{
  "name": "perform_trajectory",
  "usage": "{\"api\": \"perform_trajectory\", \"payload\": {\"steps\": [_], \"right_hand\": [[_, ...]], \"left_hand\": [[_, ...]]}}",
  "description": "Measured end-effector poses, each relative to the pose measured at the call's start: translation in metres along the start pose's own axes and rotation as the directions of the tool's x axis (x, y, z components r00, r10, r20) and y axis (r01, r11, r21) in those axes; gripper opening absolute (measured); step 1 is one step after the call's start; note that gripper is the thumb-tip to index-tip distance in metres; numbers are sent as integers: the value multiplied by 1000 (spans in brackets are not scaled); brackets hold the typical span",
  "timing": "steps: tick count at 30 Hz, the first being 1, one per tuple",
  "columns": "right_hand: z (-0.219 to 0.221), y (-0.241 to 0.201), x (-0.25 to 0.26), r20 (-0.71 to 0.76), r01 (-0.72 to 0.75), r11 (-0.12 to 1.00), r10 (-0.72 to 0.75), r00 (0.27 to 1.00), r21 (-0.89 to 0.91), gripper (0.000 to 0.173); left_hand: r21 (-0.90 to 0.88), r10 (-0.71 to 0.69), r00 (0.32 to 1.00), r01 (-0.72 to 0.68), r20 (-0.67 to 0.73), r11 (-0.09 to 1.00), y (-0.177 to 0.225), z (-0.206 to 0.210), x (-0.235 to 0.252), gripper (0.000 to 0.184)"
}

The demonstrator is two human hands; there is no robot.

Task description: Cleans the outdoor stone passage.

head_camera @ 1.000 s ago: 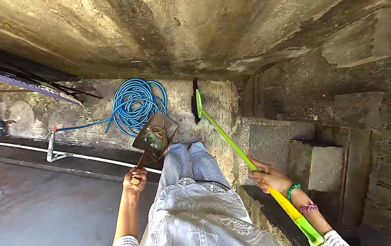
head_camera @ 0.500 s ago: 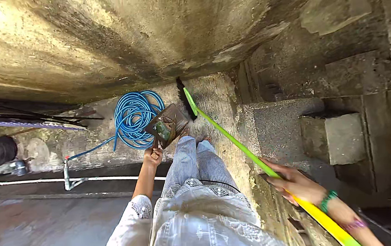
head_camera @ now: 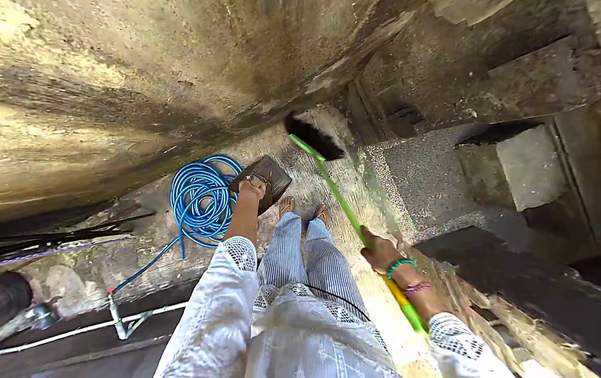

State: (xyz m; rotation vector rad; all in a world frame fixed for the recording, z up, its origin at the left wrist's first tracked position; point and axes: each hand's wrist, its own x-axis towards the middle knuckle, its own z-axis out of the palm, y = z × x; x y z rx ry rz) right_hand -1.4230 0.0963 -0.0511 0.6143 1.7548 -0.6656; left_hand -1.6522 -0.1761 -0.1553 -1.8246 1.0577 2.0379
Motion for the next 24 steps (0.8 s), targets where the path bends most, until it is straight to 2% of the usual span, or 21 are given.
{"api": "perform_trajectory", "payload": {"steps": [3, 6, 9, 11, 14, 17, 19, 22, 24], "right_hand": [[24, -20, 3, 107, 41, 995, -50, 993, 89, 76], [22, -8, -26, 144, 55, 971, -91, 985, 234, 74], [12, 1, -79, 90, 54, 979, -73, 993, 197, 75], [9, 4, -92, 18, 50, 986, -53, 998, 156, 77], [18, -11, -53, -3, 37, 991, -37, 999, 131, 78], [49, -31, 5, 89, 46, 976, -67, 994, 211, 75], [62, -35, 9, 150, 56, 974, -90, 984, 219, 75], [62, -15, -35, 191, 72, 945, -138, 972, 319, 73], [50, -4, -77, 184, 75, 946, -138, 973, 314, 75]], "left_hand": [[-12, 10, 1000, -10, 19, 1000, 5, 30, 6, 33], [-9, 50, 997, -49, 62, 999, 1, 42, 15, 29], [-21, 34, 998, -33, 54, 999, 6, 44, 18, 31], [-41, 0, 1000, 1, 27, 999, 9, 42, 21, 31], [-19, -15, 1000, 15, 7, 1000, 6, 44, 23, 31], [-21, -7, 1000, 8, 15, 1000, 6, 46, 19, 30], [-34, -6, 1000, 6, 14, 999, 6, 46, 20, 31], [-28, -24, 1000, 24, 4, 999, 10, 32, 21, 31], [33, -32, 999, 32, -8, 999, 15, 10, 13, 31]]}}
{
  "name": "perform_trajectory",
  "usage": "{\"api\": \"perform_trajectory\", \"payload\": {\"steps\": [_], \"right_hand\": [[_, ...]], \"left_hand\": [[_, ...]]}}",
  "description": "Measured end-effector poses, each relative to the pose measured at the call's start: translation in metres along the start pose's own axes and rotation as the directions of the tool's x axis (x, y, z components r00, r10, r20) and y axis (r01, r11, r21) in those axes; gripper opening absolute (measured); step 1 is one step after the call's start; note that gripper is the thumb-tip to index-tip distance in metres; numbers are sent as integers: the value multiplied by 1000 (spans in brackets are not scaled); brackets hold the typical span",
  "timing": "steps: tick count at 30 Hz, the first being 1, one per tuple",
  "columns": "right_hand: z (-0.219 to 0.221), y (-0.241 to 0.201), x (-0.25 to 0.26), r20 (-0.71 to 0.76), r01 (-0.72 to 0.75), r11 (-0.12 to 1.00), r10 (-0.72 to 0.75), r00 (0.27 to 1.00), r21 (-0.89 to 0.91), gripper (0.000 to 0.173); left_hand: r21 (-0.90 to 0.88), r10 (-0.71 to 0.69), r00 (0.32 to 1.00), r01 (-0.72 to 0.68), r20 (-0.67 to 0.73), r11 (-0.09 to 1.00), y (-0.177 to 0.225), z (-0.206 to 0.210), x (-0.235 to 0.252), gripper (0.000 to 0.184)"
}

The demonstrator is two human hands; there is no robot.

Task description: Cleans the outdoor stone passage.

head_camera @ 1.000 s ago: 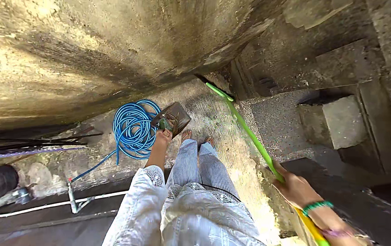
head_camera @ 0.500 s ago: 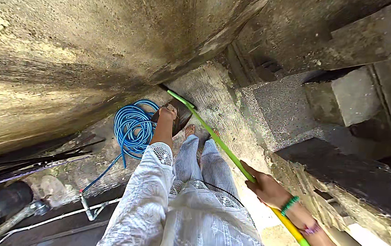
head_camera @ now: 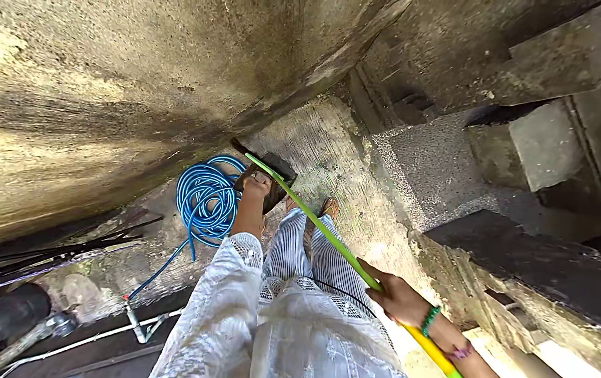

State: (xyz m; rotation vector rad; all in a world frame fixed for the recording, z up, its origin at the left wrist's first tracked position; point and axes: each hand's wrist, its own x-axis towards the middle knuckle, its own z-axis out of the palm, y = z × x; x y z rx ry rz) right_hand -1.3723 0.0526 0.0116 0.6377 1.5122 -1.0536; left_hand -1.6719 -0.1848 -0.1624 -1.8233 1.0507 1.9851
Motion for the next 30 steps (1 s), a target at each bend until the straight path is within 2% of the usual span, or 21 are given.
{"api": "perform_trajectory", "payload": {"steps": [3, 6, 10, 14, 19, 26, 30], "right_hand": [[-14, 0, -49, -57, -12, 993, 5, 998, -120, 78], [-41, -1, -66, -161, -6, 954, -45, 986, -301, 77], [-84, -19, -58, -195, -57, 843, -57, 979, -534, 78], [-120, -34, -28, -177, -100, 702, -39, 983, -705, 78], [-149, -46, -1, -159, -113, 580, -29, 987, -806, 77], [-171, -60, 3, -97, -2, 585, -130, 987, -811, 74], [-173, -78, 36, -29, 66, 580, -153, 988, -812, 71]], "left_hand": [[74, -41, 999, 43, -34, 996, 0, -50, -17, 31], [-49, -68, 993, 64, -96, 997, -10, -80, -32, 22], [-216, -96, 992, 76, -84, 973, -28, -104, -50, 24], [-405, -133, 983, 71, -128, 911, -52, -112, -76, 26], [-537, -158, 978, 59, -140, 841, -88, -124, -86, 27], [-606, -135, 971, -13, -199, 796, -112, -102, -57, 31], [-623, -112, 978, -22, -175, 782, -107, -80, -35, 37]]}}
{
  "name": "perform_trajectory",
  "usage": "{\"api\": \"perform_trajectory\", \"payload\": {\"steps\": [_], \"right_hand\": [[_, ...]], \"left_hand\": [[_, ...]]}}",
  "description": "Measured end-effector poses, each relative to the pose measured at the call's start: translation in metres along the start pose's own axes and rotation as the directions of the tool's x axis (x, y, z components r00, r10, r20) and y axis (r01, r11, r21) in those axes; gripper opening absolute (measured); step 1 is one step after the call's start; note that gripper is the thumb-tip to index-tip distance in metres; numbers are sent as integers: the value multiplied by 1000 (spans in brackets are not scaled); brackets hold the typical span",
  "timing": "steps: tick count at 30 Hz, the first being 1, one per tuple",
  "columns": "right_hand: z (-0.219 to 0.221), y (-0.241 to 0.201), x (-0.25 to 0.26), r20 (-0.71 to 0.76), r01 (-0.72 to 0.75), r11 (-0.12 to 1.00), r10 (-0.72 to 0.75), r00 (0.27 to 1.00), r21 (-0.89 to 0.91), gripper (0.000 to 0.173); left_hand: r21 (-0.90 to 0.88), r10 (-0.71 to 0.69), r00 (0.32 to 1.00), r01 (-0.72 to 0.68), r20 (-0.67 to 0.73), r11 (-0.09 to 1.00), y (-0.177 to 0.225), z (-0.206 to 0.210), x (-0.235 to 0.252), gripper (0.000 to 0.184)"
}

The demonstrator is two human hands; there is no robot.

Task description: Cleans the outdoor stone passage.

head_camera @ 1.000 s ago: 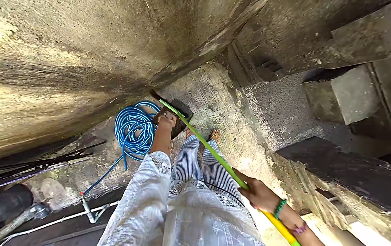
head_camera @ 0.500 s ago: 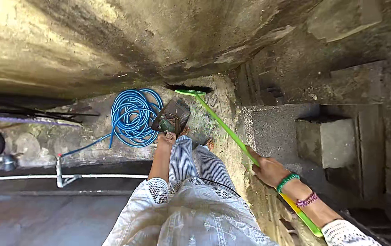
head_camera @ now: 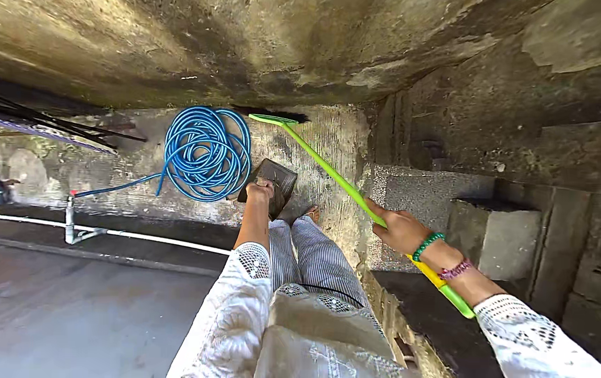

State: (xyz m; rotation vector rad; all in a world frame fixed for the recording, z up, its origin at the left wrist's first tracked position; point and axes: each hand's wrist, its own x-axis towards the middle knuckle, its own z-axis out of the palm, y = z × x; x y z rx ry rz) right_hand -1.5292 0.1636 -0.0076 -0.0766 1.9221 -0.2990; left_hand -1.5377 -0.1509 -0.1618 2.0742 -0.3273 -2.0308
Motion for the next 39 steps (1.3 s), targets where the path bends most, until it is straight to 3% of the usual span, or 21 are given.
{"api": "perform_trajectory", "payload": {"steps": [4, 6, 8, 12, 16, 18, 20, 22, 25, 29, 32, 35, 39], "right_hand": [[23, -3, 79, 67, -1, 991, -8, 998, 133, 71], [32, -5, 93, 158, -24, 982, -5, 987, 185, 72], [34, -5, 76, 240, -27, 981, -20, 971, 192, 72], [16, 13, -14, 308, -77, 943, -28, 951, 323, 71], [7, 24, -64, 242, -40, 939, -47, 969, 342, 74], [15, 26, -51, 202, -16, 955, -47, 978, 297, 74], [34, 13, -25, 165, -35, 991, 14, 986, 130, 75], [68, -5, 3, 214, -94, 996, 93, 972, -3, 78], [119, -14, 22, 319, -99, 994, 78, 945, 51, 78], [134, 10, -31, 303, -66, 964, -17, 953, 259, 73], [132, 36, -95, 133, -44, 933, -4, 991, 356, 73], [124, 60, -139, -13, -29, 928, 37, 999, 372, 76], [108, 80, -145, -14, -188, 942, 200, 980, 278, 85]], "left_hand": [[-29, 18, 999, -17, 48, 999, 2, 23, 5, 38], [-41, 37, 997, -34, 63, 999, 2, 30, 9, 33], [-53, 43, 998, -41, 45, 998, 5, 33, 17, 31], [-13, 19, 999, -19, 49, 1000, 10, 28, 23, 36], [-28, 22, 999, -21, 34, 999, 13, 26, 23, 36], [-35, 7, 1000, -6, 27, 999, 14, 25, 23, 37], [-30, -9, 1000, 9, 14, 1000, 13, 23, 26, 38], [-25, -16, 1000, 17, 9, 1000, 11, 20, 28, 38], [-42, -26, 1000, 26, -15, 999, 12, 13, 34, 36], [8, -66, 998, 66, -11, 998, 26, -24, 37, 36], [31, -118, 993, 118, -10, 992, 54, -82, 32, 33], [-136, -238, 971, 234, -18, 963, 75, -140, 32, 43], [-256, -319, 948, 309, -1, 916, 81, -183, 19, 44]]}}
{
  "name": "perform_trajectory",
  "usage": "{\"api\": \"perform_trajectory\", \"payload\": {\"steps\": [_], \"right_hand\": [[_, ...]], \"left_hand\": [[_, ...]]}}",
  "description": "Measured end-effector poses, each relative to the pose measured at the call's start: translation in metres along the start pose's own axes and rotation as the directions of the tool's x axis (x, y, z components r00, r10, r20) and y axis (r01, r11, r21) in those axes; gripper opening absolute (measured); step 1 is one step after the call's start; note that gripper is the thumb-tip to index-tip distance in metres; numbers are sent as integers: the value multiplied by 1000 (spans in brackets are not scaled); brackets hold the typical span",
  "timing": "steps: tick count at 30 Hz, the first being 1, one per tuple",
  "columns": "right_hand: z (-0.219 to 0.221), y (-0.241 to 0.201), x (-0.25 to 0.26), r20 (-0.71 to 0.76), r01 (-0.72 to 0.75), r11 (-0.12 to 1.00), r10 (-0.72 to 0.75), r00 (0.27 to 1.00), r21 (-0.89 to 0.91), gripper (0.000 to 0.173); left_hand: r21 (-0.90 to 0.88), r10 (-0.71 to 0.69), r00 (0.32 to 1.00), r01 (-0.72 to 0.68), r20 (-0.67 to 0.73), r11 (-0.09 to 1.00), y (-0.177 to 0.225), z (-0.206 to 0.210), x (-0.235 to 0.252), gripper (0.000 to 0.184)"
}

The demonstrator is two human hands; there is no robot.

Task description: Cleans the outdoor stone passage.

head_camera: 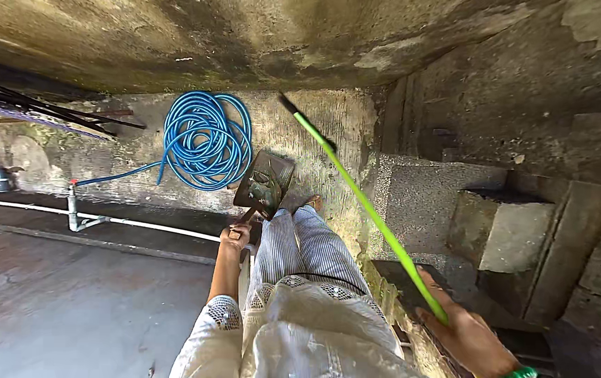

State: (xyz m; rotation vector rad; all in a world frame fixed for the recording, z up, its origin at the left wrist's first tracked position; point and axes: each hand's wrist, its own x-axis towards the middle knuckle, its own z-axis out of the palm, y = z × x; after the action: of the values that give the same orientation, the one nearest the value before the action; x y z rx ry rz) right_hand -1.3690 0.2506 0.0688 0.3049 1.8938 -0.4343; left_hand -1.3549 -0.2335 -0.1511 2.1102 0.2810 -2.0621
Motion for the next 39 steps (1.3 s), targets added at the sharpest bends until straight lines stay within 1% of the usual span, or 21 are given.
{"api": "perform_trajectory", "payload": {"steps": [2, 3, 5, 6, 8, 11, 13, 14, 16, 17, 19, 21, 22, 24, 26, 28, 30, 32, 34, 36, 39], "right_hand": [[0, 7, 20, -46, -68, 997, 66, 997, -41, 82], [2, 9, 32, -41, -104, 993, 101, 994, -59, 81], [12, 8, 57, 7, -140, 989, 140, 990, -53, 80], [22, 5, 70, 49, -134, 990, 136, 990, -46, 80], [49, -5, 95, 139, -88, 996, 92, 986, -34, 80], [88, -42, 115, 292, -28, 997, 47, 955, -69, 84], [105, -57, 116, 358, 3, 999, 15, 934, -50, 86], [110, -57, 112, 384, 26, 999, -15, 923, -25, 85], [107, -50, 95, 416, 82, 996, -92, 905, 42, 82], [102, -44, 80, 420, 98, 993, -113, 900, 59, 82], [91, -34, 41, 399, 104, 994, -107, 911, 30, 83], [83, -27, 9, 333, 86, 996, -78, 940, -11, 83], [82, -26, 3, 288, 76, 997, -63, 956, -34, 83], [91, -33, 12, 205, 46, 996, -28, 978, -80, 83], [114, -51, 44, 191, -2, 996, 20, 981, -94, 83], [150, -70, 79, 234, -3, 999, 13, 972, -42, 84], [188, -79, 92, 307, 25, 1000, -24, 951, 1, 84], [209, -71, 74, 344, 63, 991, -100, 934, 119, 81], [225, -49, 29, 334, 68, 966, -152, 930, 251, 78], [244, -23, -24, 243, 73, 951, -150, 958, 299, 79], [268, 15, -98, 89, 7, 914, -47, 995, 407, 82]], "left_hand": [[22, 0, 1000, 0, 3, 1000, 0, -8, -8, 42], [45, 0, 1000, 0, 7, 999, -1, -10, -11, 43], [101, 17, 1000, -16, -7, 995, -7, -10, -12, 43], [143, 45, 999, -41, -22, 989, -13, -7, -11, 42], [247, 129, 991, -114, -45, 962, -30, 3, -3, 39], [345, 237, 971, -210, -38, 915, -53, 20, 14, 35], [354, 269, 963, -241, -30, 904, -61, 27, 22, 32], [353, 274, 961, -243, -39, 903, -62, 26, 24, 31], [345, 271, 961, -240, -46, 907, -59, 24, 28, 30], [344, 266, 963, -237, -40, 909, -55, 21, 27, 29], [346, 249, 968, -221, -37, 912, -46, 14, 25, 30], [352, 222, 974, -193, -42, 916, -38, 8, 25, 31], [354, 212, 976, -184, -42, 917, -35, 5, 25, 31], [355, 211, 977, -185, -35, 916, -31, 2, 28, 31], [360, 222, 975, -195, -34, 912, -27, -1, 29, 31], [358, 228, 973, -206, -19, 911, -21, -2, 28, 30], [344, 216, 976, -206, 11, 916, -12, -9, 28, 30], [332, 181, 983, -182, 34, 925, 2, -17, 26, 31], [338, 130, 990, -141, 55, 931, 22, -33, 21, 35], [356, 74, 995, -93, 65, 930, 43, -49, 14, 40], [388, 39, 994, -77, 107, 918, 64, -67, -6, 39]]}}
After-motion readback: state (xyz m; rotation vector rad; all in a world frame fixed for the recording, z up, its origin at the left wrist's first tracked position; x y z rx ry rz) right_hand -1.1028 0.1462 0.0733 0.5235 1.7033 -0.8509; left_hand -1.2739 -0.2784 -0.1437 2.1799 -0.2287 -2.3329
